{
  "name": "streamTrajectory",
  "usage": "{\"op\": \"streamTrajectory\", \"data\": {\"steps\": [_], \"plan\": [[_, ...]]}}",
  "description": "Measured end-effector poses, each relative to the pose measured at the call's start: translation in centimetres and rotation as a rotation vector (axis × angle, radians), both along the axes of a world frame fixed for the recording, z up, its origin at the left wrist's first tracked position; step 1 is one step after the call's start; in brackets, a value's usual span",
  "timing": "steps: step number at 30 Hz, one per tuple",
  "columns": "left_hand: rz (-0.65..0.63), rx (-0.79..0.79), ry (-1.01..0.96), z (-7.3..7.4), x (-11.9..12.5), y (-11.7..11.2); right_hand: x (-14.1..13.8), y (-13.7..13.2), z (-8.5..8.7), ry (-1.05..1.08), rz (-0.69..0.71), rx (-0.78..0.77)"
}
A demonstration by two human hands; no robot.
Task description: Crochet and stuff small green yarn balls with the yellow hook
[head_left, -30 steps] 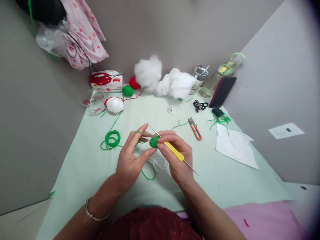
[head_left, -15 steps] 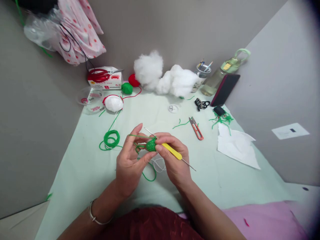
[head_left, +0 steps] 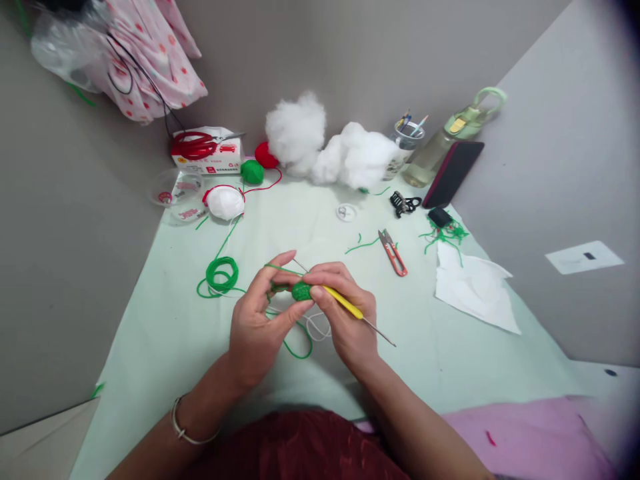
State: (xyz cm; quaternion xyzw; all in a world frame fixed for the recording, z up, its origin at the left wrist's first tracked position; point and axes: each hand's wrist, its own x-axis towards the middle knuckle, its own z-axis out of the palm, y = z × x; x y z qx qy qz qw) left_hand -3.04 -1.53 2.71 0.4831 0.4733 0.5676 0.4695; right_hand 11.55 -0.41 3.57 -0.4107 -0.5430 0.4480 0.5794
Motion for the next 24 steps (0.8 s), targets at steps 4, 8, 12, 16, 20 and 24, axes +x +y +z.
{"op": "streamTrajectory", "data": {"steps": [4,8,12,16,20,24], "plan": [[-0.039,-0.078,-0.164,0.6,0.1,0.2,0.3,0.1,0.4,-0.044,-0.062,0.054],[-0.061,-0.133,-0.249,0.9,0.1,0.3,0.5,0.1,0.1,-0.043,-0.08,0.071],[-0.059,-0.167,-0.307,0.9,-0.1,0.6,0.8,0.3,-0.4,0.008,-0.032,0.094],[-0.103,-0.17,-0.323,0.5,-0.4,0.7,1.2,0.7,-0.5,0.09,0.091,0.045],[-0.165,-0.148,-0.263,0.1,-0.5,0.7,1.6,0.7,-0.3,-0.007,0.083,0.044],[-0.155,-0.058,-0.137,0.0,-0.8,0.8,1.6,0.8,-0.7,0.096,0.106,0.017]]}}
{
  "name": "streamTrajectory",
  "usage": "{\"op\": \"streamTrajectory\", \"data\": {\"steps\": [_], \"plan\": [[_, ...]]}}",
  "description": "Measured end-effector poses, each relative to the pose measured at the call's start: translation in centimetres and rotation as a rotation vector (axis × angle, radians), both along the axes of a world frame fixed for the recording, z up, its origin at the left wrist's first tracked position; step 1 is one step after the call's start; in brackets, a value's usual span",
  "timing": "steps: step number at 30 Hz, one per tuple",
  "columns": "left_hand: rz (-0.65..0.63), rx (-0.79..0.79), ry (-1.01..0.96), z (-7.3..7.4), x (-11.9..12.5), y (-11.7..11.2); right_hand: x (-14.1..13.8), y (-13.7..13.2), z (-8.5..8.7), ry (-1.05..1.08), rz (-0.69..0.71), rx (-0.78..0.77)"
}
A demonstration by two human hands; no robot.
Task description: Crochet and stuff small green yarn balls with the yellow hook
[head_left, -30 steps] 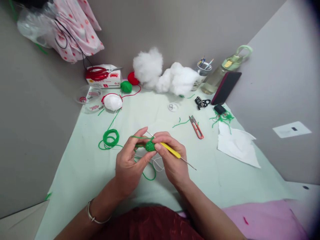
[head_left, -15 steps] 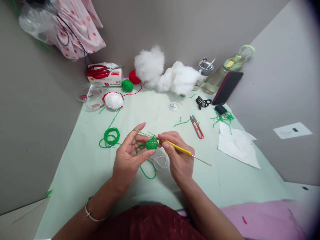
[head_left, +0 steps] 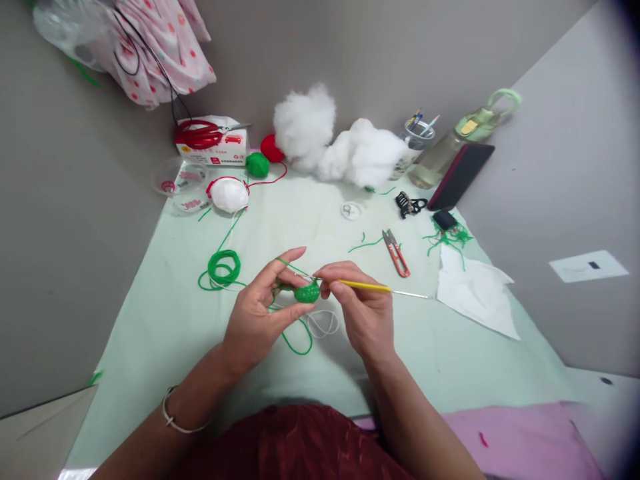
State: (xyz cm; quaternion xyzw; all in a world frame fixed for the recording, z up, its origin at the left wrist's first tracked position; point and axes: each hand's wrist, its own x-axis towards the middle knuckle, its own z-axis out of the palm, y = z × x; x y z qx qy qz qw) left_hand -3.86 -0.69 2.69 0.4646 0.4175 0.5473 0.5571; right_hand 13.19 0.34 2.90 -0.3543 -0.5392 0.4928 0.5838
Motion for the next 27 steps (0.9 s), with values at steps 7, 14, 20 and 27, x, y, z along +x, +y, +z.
{"op": "streamTrajectory", "data": {"steps": [7,14,20,27], "plan": [[-0.064,0.02,0.074,0.0,-0.8,0.0,-0.2,0.6,-0.1,0.273,0.107,-0.175],[-0.107,0.044,0.182,-0.2,-1.5,0.1,0.8,0.6,0.3,0.202,0.185,-0.137],[-0.143,0.063,0.208,-0.3,-1.8,0.1,1.9,0.5,0.8,-0.001,0.179,0.004],[-0.186,0.078,0.243,0.1,-1.8,0.2,2.8,0.6,2.0,-0.198,0.252,0.104]]}}
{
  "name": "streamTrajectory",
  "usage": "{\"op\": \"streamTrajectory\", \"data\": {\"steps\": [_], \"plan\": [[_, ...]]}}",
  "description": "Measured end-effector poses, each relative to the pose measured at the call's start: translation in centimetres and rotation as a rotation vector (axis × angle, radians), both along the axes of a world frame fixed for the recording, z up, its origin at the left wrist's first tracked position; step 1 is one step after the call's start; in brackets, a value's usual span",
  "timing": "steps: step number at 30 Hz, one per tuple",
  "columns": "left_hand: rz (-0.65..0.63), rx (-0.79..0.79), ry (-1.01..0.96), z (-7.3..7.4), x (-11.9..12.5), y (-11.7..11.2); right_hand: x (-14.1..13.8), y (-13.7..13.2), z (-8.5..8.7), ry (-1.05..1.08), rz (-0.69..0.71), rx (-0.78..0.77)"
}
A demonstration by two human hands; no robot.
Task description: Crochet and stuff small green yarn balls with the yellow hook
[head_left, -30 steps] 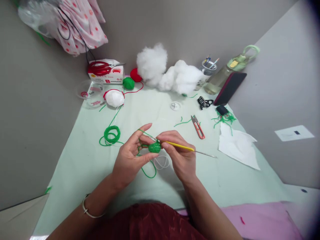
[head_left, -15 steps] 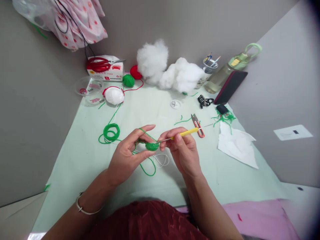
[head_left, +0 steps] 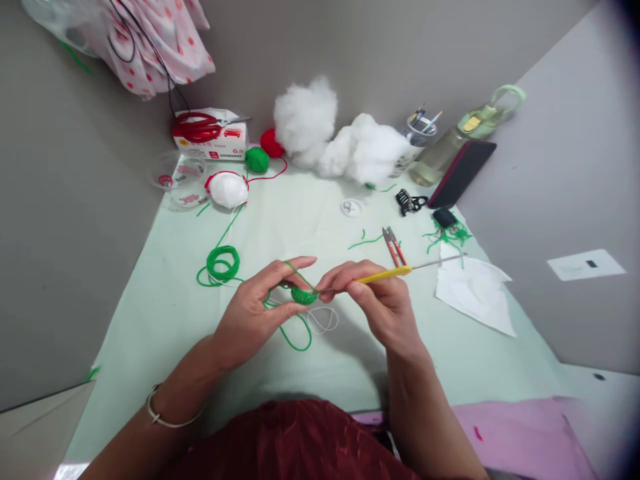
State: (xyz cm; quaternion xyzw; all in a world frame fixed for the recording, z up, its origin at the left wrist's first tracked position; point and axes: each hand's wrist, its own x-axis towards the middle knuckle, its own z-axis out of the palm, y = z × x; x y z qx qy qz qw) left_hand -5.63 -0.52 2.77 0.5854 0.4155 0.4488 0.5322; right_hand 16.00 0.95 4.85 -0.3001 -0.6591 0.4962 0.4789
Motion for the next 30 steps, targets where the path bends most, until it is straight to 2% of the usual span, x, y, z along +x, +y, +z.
{"op": "streamTrajectory", "data": {"steps": [5,9,17,21,24,27,30], "plan": [[0.016,-0.029,0.002,-0.4,0.1,0.0,-0.2,-0.1,0.1,-0.166,-0.009,0.195],[0.05,-0.073,-0.043,-0.4,0.3,0.2,-0.5,-0.3,-0.5,-0.238,-0.061,0.351],[0.086,-0.244,-0.378,0.0,1.7,-0.6,-1.7,-2.2,-1.7,-0.533,-0.4,0.746],[0.004,-0.421,-0.601,0.5,2.5,-1.3,-2.2,-3.1,-1.8,-0.454,-0.457,0.689],[-0.051,-0.536,-0.732,0.8,2.5,-1.3,-2.6,-2.8,-1.9,-0.238,-0.459,0.586],[-0.054,-0.553,-0.758,0.8,2.2,-0.9,-2.8,-2.2,-1.6,-0.065,-0.393,0.39],[-0.022,-0.487,-0.708,0.7,1.6,-0.5,-2.6,-1.8,-1.1,0.004,-0.344,0.266]]}}
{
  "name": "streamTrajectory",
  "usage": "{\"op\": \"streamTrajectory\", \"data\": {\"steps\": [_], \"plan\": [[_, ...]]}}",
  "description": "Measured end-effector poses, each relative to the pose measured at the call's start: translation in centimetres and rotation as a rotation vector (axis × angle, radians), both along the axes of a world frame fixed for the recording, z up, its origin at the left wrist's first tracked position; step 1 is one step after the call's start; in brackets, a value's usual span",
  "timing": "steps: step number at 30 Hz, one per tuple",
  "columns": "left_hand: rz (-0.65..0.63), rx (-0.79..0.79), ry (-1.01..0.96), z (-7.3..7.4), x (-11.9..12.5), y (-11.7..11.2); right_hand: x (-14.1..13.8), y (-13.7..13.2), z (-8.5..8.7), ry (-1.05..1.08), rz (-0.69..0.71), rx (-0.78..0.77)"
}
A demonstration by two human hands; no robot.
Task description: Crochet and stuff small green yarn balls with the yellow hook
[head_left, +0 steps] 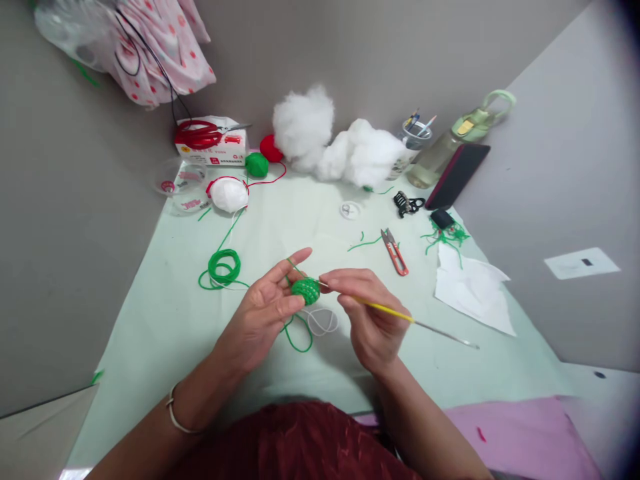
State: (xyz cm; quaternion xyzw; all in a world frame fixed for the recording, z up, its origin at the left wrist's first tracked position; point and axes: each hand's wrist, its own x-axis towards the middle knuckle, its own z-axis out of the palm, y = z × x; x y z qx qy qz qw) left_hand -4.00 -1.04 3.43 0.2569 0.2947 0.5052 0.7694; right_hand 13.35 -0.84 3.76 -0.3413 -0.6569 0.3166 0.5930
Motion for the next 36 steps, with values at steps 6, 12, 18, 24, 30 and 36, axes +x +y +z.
{"op": "streamTrajectory", "data": {"steps": [6,12,18,24,30,36], "plan": [[0.02,0.104,0.144,-0.2,-1.0,0.3,0.7,0.2,0.3,0.146,0.053,-0.202],[-0.006,0.067,0.137,-0.4,-1.0,0.4,1.0,1.3,0.5,0.41,0.173,-0.453],[-0.067,0.009,0.068,-0.5,-0.1,0.4,0.3,1.4,0.1,0.463,0.28,-0.503],[-0.116,-0.013,-0.023,-0.6,-0.5,0.5,0.6,1.4,-0.3,0.436,0.185,-0.475],[-0.128,-0.007,-0.041,-0.5,-0.6,0.5,1.1,1.6,0.1,0.453,0.171,-0.581],[-0.14,0.051,0.051,-0.6,-0.6,0.3,0.3,1.3,0.0,0.446,0.289,-0.551]]}}
